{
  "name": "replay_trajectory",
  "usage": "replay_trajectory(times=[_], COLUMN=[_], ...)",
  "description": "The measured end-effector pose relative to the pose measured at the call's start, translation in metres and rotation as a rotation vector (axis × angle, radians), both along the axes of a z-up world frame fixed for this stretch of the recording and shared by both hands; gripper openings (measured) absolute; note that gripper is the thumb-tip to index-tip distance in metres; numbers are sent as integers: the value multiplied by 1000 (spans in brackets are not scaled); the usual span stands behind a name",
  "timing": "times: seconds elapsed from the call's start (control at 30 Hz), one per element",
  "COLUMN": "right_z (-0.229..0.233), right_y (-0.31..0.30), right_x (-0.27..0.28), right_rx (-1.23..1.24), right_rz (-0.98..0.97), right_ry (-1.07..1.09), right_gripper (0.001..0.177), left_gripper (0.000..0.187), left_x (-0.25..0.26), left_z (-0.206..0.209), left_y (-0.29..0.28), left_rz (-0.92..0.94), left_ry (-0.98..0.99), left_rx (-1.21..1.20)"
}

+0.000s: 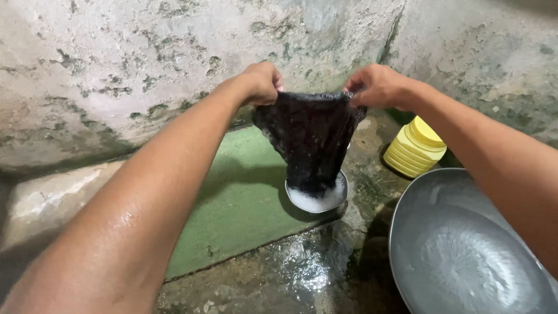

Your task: Washing a black cloth in soapy water and scrubbing a floor mat in a concrete washroom area.

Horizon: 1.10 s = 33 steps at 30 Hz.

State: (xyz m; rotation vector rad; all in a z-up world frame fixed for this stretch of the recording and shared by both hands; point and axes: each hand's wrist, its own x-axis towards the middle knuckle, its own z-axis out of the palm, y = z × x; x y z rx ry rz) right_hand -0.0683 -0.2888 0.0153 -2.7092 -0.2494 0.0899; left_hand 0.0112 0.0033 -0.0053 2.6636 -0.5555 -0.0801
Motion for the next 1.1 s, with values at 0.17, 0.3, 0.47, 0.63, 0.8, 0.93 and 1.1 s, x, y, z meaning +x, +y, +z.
replay_trajectory(times=[0.17,0.3,0.47,0.63,0.8,0.93,1.1], right_z=[0,-13,-21,-2,-2,7,-2], right_y=[-3,-14,-2,25,5,6,-3], right_x=[3,19,17,-4,9,2,10], right_rx=[94,233,308,83,-57,-174,2], right_rz=[-31,-64,-109,-132,-18,29,-46], right_ry=[109,167,128,57,-100,-105,-17], right_gripper=[46,44,61,80,59,47,30], left_gripper=[32,25,32,32,28,29,27], left_x=[2,3,-28,-16,-32,-35,-32], left_z=[-5,-8,14,5,19,21,22], left_y=[1,-2,-14,-16,-8,-5,-6], left_rz=[45,167,237,176,113,77,170], left_ry=[-18,-128,-8,-238,-182,-213,-285], left_rx=[124,158,-162,-248,1,59,-108])
